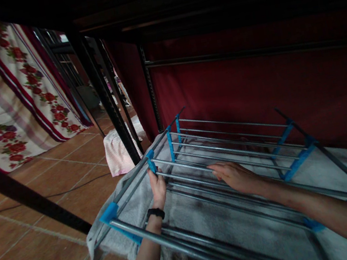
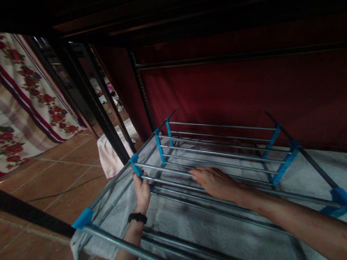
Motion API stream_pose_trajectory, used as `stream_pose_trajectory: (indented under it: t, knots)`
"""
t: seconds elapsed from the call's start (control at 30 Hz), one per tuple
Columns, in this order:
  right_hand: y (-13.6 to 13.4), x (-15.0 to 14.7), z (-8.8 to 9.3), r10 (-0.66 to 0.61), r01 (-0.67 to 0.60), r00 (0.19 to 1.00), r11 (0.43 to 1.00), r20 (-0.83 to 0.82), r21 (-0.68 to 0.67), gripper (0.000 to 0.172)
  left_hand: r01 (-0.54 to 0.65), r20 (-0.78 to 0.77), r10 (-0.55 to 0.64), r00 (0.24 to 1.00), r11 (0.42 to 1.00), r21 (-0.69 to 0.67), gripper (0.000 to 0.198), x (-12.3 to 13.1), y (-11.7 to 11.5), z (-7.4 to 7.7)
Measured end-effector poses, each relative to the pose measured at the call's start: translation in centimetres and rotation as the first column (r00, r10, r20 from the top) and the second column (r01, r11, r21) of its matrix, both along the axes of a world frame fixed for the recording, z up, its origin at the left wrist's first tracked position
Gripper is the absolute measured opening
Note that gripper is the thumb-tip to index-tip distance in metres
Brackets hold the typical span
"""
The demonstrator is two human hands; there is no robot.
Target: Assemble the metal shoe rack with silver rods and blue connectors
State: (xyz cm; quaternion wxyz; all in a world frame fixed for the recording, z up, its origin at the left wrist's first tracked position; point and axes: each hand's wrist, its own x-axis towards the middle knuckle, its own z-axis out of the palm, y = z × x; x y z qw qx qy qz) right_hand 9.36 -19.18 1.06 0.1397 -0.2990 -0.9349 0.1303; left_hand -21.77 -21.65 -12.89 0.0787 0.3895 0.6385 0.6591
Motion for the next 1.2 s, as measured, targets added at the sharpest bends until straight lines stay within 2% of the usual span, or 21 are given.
stream_pose_trajectory:
  t: [0.37,0.43,0.5,0.6,0.67,0.73,0.83,0.93,1.03,1.2]
  knots:
    - [-0.1,-0.1,0.2,-0.023,0.023,0.999,1.0,0.027,-0.001,0.036,-0.001,0.003,0.002,1.0,1.0,-0.016,0.014,0.0,-0.1,0.0]
    - [-0.4,-0.1,0.4,-0.04,0.039,0.999,0.998,0.017,0.045,0.039,0.0,-0.004,0.0,1.0,1.0,-0.019,0.013,0.0,-0.1,0.1]
    - [-1.1,0.0,0.5,-0.025,0.024,1.0,0.989,-0.001,0.145,0.042,0.001,-0.004,-0.001,1.0,1.0,-0.018,0.013,0.0,0.0,0.1]
    - [-2.8,0.1,0.0,0.167,-0.171,0.985,0.941,0.038,0.293,0.048,0.001,0.009,-0.001,1.0,1.0,-0.009,0.014,0.0,0.0,0.2]
    - [-4.0,-0.1,-1.2,0.315,-0.334,0.942,0.893,0.113,0.302,0.052,-0.003,0.008,0.003,1.0,1.0,0.0,0.015,0.0,0.1,0.1]
    - [-4.8,-0.7,-2.8,0.343,-0.374,0.926,0.887,0.156,0.272,0.055,-0.011,0.001,0.011,1.0,1.0,0.006,0.015,0.0,0.1,0.0]
    - [-4.5,-2.9,-5.2,0.185,-0.215,0.972,0.95,0.144,0.229,0.059,-0.017,0.005,0.017,1.0,1.0,0.009,0.017,-0.1,0.2,-0.2]
    - [-2.8,-6.6,-6.1,0.015,-0.033,0.988,0.993,0.151,0.116,0.058,-0.015,0.026,0.015,1.0,1.0,0.016,0.021,-0.3,0.4,-0.5]
    - [-1.2,-11.4,-5.6,-0.069,0.084,0.981,0.994,0.183,-0.073,0.048,-0.015,0.045,0.013,0.999,0.999,0.035,0.025,-0.6,0.6,-0.8]
    - [0.0,-18.6,-3.6,-0.101,0.124,0.989,0.964,0.108,-0.233,0.036,0.046,0.086,-0.052,0.995,0.996,0.076,0.025,-1.1,0.7,-1.5]
